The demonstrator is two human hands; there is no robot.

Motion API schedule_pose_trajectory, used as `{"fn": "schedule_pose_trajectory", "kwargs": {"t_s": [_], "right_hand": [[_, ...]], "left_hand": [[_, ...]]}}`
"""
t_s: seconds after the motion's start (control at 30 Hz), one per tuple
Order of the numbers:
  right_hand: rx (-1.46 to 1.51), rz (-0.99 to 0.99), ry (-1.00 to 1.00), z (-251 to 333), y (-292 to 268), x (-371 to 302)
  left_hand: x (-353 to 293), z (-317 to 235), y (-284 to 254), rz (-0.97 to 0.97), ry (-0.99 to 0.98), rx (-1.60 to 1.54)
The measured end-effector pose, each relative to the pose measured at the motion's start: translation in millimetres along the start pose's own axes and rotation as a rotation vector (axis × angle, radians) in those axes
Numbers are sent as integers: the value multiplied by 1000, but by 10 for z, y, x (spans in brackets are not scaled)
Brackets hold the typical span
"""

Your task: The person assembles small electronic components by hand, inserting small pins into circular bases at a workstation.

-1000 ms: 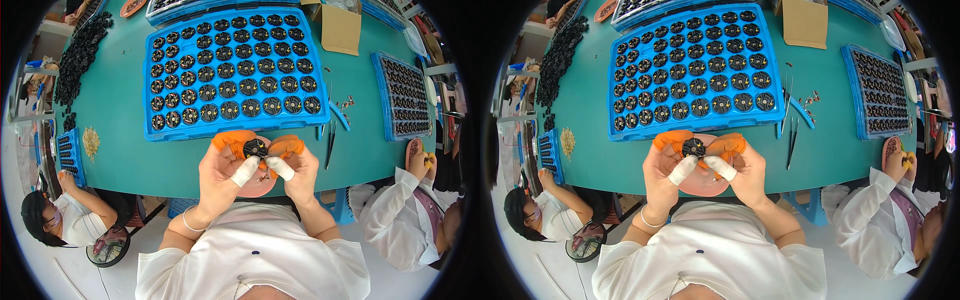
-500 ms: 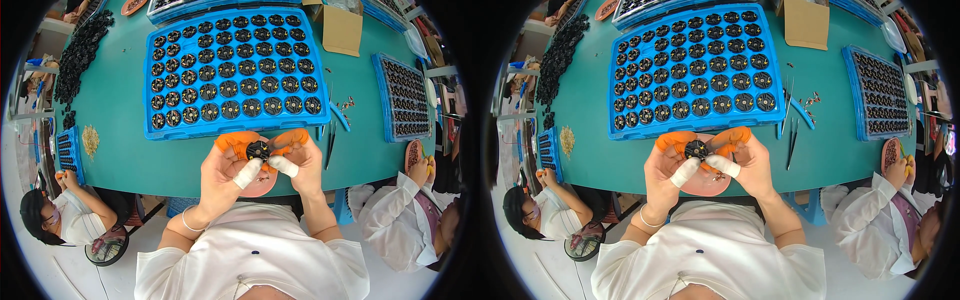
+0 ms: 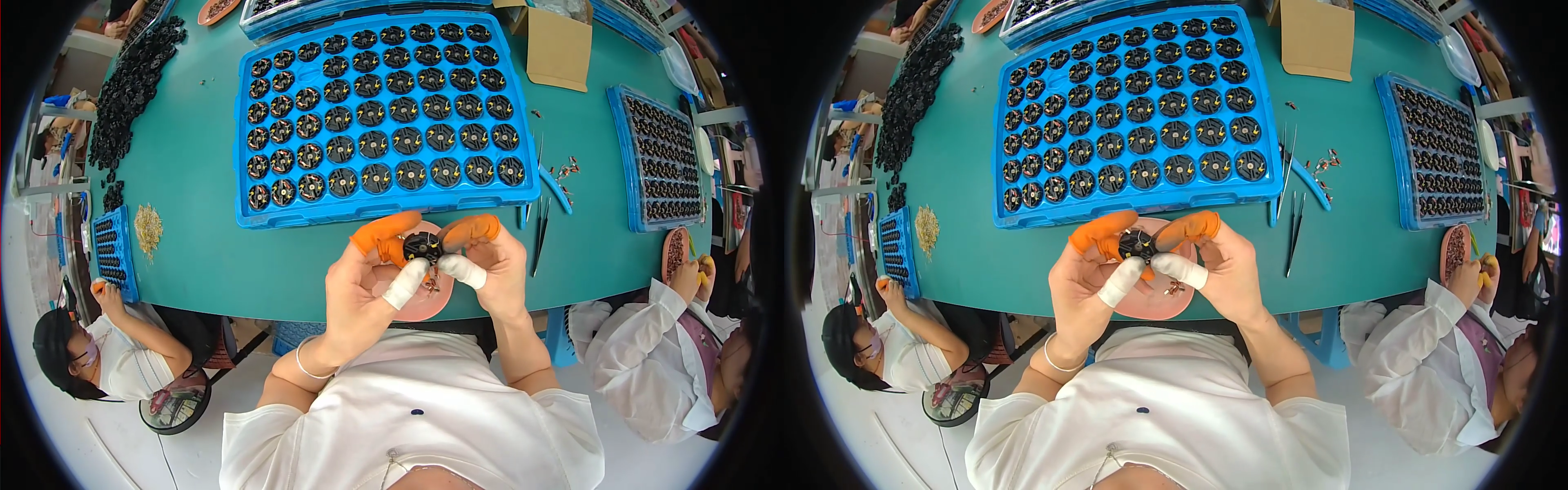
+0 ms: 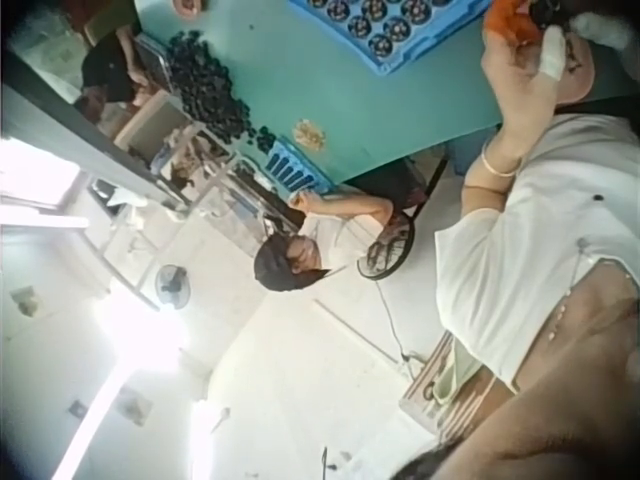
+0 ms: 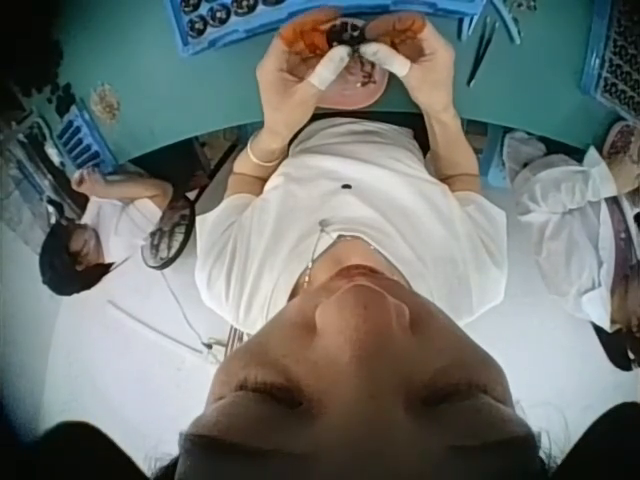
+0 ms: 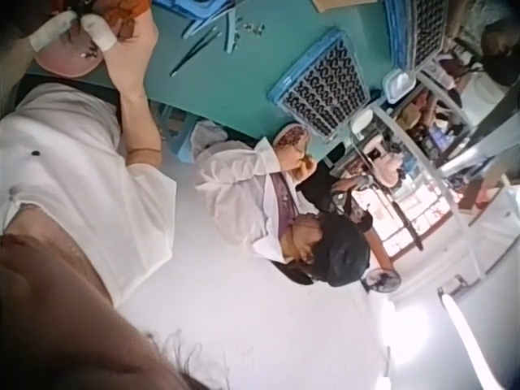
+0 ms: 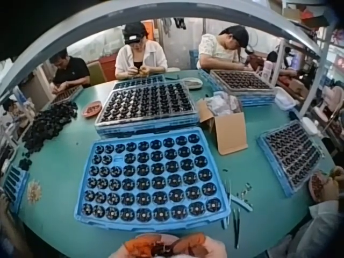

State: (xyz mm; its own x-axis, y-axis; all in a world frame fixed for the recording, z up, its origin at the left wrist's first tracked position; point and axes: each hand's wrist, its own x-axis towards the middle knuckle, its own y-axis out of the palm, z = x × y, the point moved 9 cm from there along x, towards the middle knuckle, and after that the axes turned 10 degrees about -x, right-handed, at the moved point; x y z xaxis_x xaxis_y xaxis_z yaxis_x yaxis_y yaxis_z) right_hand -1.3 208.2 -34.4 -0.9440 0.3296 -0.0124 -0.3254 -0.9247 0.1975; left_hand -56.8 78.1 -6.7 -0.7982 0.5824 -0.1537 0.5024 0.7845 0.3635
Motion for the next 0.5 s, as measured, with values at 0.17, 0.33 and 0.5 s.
{"fn": "schedule_pose_trajectory", "kwargs": {"t_s": [0.17, 0.33, 0.5], "right_hand": [[-90, -23, -19, 60, 55, -4], [149, 33, 65, 6, 92, 37], [55, -11, 73, 9, 89, 22]], "left_hand": [[5, -54, 0, -9, 105, 134], [-5, -90, -7, -38, 159, 149], [13, -78, -25, -38, 222, 296]]}}
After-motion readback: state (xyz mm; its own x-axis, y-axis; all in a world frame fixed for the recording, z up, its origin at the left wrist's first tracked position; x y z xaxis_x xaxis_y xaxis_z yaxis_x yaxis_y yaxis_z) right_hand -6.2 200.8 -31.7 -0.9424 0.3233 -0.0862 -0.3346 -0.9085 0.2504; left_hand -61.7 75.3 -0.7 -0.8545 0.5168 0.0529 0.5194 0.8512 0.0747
